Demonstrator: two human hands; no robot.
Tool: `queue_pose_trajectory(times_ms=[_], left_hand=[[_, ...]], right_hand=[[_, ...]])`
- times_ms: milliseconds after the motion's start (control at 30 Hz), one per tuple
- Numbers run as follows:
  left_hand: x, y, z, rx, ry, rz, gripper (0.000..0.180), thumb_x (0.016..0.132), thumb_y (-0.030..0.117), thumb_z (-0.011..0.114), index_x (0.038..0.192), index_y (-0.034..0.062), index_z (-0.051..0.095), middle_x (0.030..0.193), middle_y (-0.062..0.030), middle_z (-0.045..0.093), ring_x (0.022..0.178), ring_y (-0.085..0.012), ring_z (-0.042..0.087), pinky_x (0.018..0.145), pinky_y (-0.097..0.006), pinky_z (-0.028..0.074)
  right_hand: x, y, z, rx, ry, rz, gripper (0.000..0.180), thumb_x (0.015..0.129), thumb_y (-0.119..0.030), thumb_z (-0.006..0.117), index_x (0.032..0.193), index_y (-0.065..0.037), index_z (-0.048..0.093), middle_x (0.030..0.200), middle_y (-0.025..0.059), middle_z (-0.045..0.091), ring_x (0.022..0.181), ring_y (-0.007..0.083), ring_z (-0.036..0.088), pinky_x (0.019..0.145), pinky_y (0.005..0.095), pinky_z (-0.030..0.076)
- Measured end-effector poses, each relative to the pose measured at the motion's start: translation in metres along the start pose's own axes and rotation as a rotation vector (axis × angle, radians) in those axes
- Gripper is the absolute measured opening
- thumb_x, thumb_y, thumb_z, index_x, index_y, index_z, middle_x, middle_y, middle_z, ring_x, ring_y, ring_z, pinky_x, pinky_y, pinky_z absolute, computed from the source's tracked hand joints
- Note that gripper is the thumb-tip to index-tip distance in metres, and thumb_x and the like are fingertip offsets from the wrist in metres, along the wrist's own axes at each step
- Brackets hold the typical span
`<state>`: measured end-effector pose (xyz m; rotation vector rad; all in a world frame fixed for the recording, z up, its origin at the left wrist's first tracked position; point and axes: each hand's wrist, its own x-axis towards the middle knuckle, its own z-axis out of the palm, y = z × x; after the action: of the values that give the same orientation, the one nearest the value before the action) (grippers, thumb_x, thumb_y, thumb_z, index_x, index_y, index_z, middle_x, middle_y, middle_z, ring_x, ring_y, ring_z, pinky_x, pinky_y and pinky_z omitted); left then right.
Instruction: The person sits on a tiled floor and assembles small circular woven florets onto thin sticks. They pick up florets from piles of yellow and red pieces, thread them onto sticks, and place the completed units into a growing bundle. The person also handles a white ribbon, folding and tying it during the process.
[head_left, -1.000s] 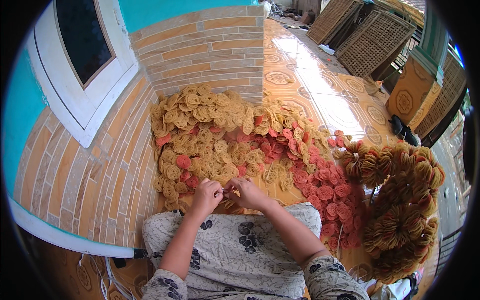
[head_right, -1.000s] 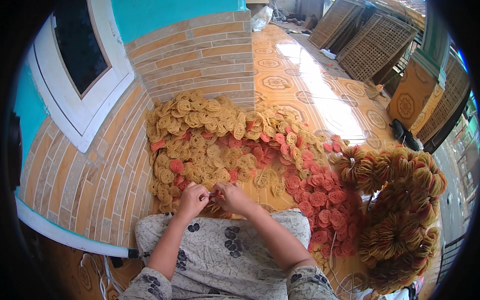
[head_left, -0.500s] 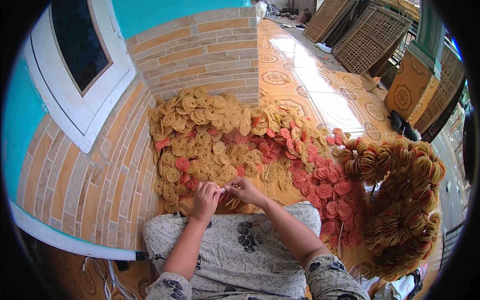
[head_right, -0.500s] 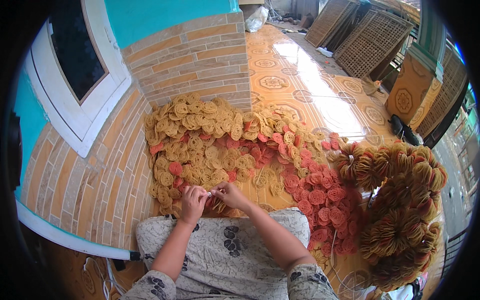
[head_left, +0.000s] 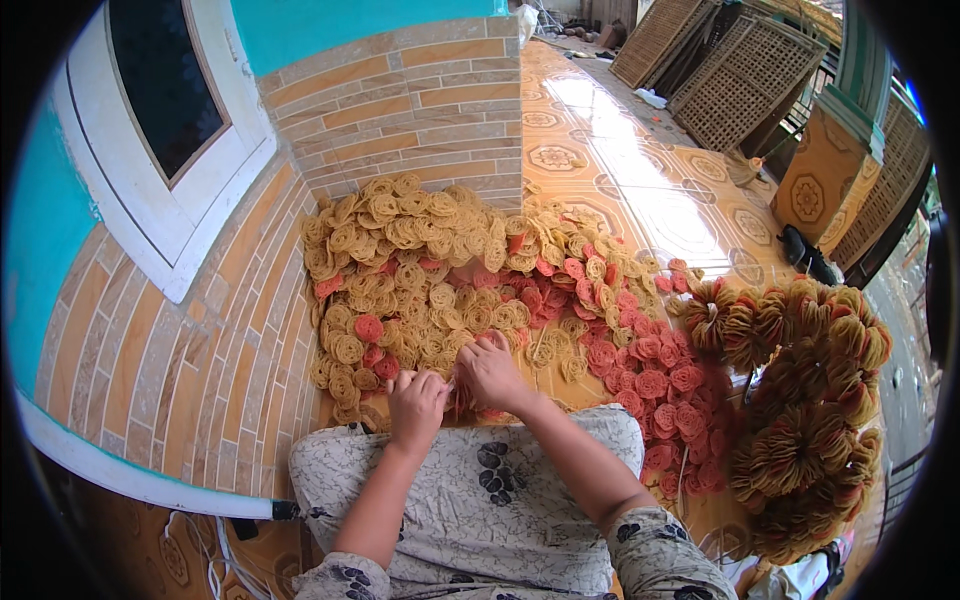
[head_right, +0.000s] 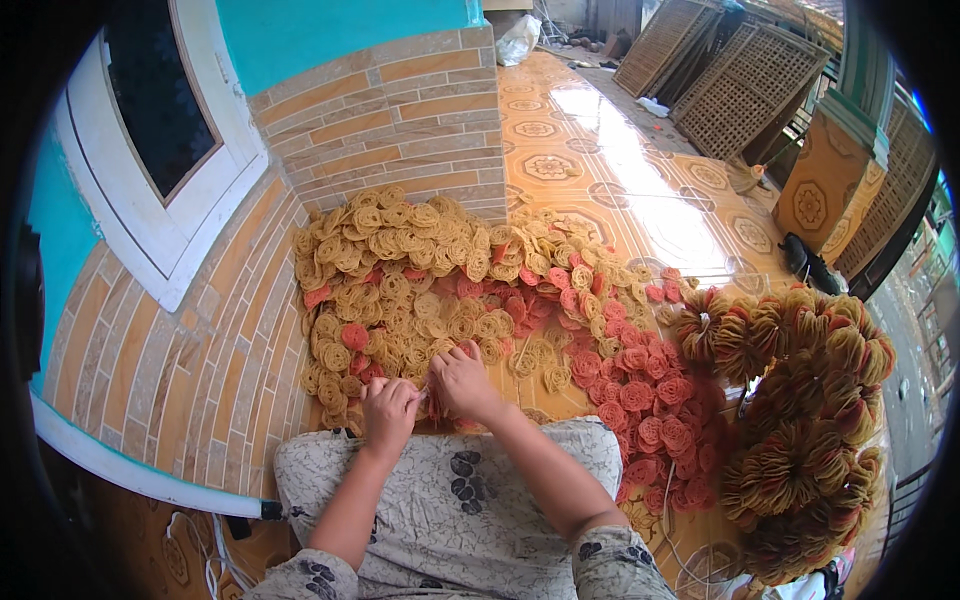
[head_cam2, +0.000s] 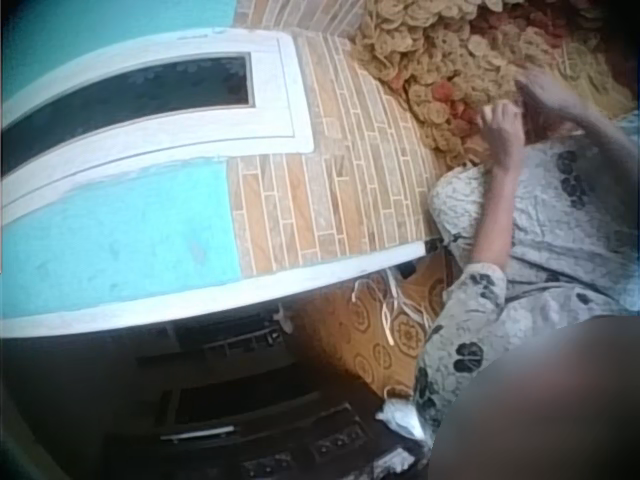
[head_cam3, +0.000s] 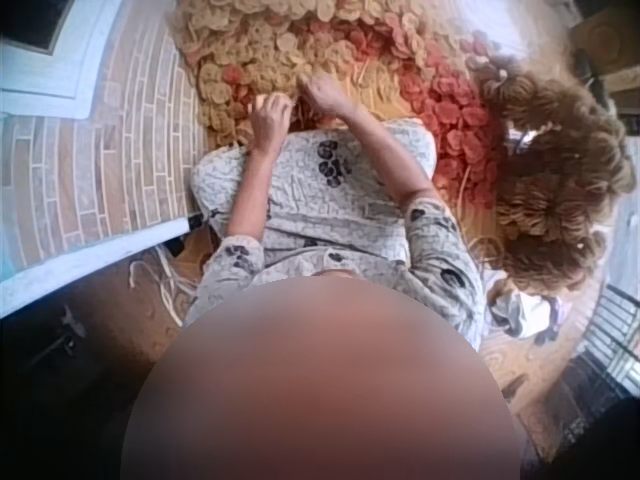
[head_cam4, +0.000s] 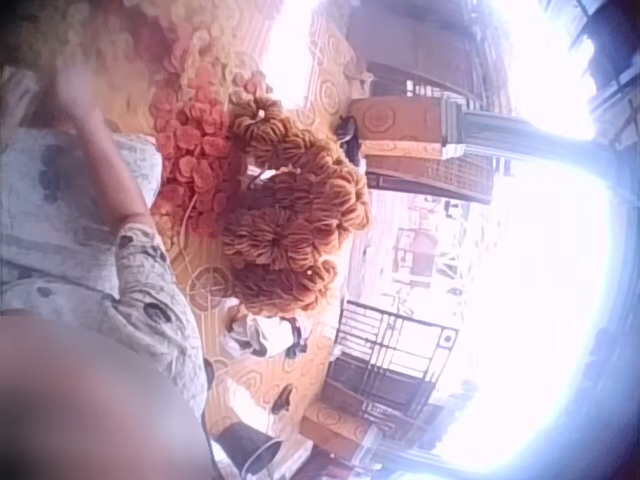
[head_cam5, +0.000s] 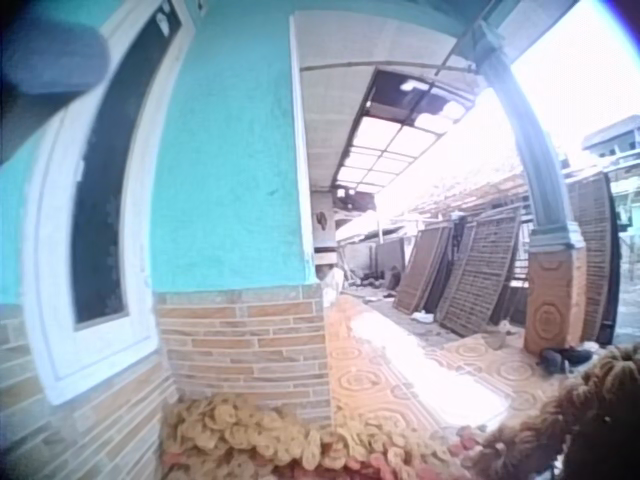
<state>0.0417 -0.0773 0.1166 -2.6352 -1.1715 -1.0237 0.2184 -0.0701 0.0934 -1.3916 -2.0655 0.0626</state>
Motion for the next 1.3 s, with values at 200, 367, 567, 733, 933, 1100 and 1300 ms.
queue_pose_trajectory(times_ms=[200, 367, 567, 733, 933, 1100, 1300], left_hand=[[-0.021, 0.012, -0.007, 0.153, -0.144, -0.014, 0.016, 0.078, 0.022, 0.068, 0.076, 0.0137, 0.055, 0.077, 0.0007, 0.053, 0.080, -0.0200, 0.050, 0.074, -0.036, 0.037], [-0.043, 0.012, -0.002, 0.244, -0.319, 0.118, 0.004, 0.078, 0.015, 0.060, 0.077, 0.0134, 0.057, 0.079, -0.0004, 0.052, 0.081, -0.0191, 0.051, 0.076, -0.035, 0.038], [-0.040, 0.008, -0.008, 0.256, -0.470, 0.152, 0.010, 0.077, 0.015, 0.068, 0.082, 0.0104, 0.060, 0.081, -0.0019, 0.057, 0.086, -0.0197, 0.053, 0.079, -0.035, 0.039], [-0.016, 0.007, -0.016, -0.208, -0.258, 0.124, 0.015, 0.079, 0.016, 0.070, 0.087, 0.0097, 0.058, 0.089, -0.0012, 0.063, 0.095, -0.0217, 0.056, 0.090, -0.039, 0.039], [0.004, 0.001, -0.008, -0.323, -0.272, 0.000, 0.022, 0.079, 0.022, 0.073, 0.090, 0.0100, 0.058, 0.089, -0.0016, 0.064, 0.091, -0.0233, 0.057, 0.093, -0.043, 0.037], [0.021, -0.014, -0.011, -0.165, -0.429, -0.257, 0.025, 0.076, 0.025, 0.076, 0.087, 0.0100, 0.059, 0.078, -0.0017, 0.065, 0.085, -0.0236, 0.059, 0.088, -0.041, 0.038], [0.023, -0.019, -0.003, -0.370, -0.472, -0.388, 0.020, 0.075, 0.025, 0.076, 0.082, 0.0108, 0.063, 0.079, -0.0022, 0.069, 0.081, -0.0241, 0.062, 0.085, -0.040, 0.040]], right_hand=[[0.003, 0.012, 0.004, -0.038, -0.079, 0.026, 0.014, 0.089, -0.019, 0.054, 0.088, -0.006, 0.051, 0.083, 0.0114, 0.058, 0.091, 0.0302, 0.057, 0.094, 0.0486, 0.034], [-0.001, 0.024, 0.013, -0.086, -0.180, 0.107, 0.017, 0.090, -0.021, 0.054, 0.088, -0.004, 0.051, 0.084, 0.0141, 0.062, 0.089, 0.0318, 0.060, 0.089, 0.0466, 0.036], [-0.002, 0.030, 0.020, -0.079, -0.110, 0.125, 0.021, 0.092, -0.025, 0.052, 0.088, -0.004, 0.052, 0.082, 0.0160, 0.064, 0.087, 0.0318, 0.060, 0.081, 0.0458, 0.037], [-0.009, 0.020, 0.018, 0.099, -0.159, 0.289, 0.028, 0.096, -0.030, 0.048, 0.089, -0.004, 0.052, 0.081, 0.0158, 0.064, 0.083, 0.0333, 0.060, 0.079, 0.0449, 0.037], [-0.013, 0.011, 0.004, 0.109, -0.199, 0.315, 0.029, 0.097, -0.032, 0.047, 0.089, -0.005, 0.054, 0.082, 0.0158, 0.064, 0.082, 0.0354, 0.060, 0.077, 0.0444, 0.038], [-0.016, -0.004, -0.011, 0.169, -0.124, 0.193, 0.026, 0.094, -0.030, 0.052, 0.088, -0.006, 0.056, 0.081, 0.0140, 0.061, 0.086, 0.0324, 0.058, 0.080, 0.0429, 0.037], [-0.013, -0.018, -0.015, 0.116, -0.061, 0.117, 0.022, 0.090, -0.028, 0.058, 0.087, -0.007, 0.058, 0.080, 0.0109, 0.062, 0.085, 0.0292, 0.058, 0.081, 0.0420, 0.037]])
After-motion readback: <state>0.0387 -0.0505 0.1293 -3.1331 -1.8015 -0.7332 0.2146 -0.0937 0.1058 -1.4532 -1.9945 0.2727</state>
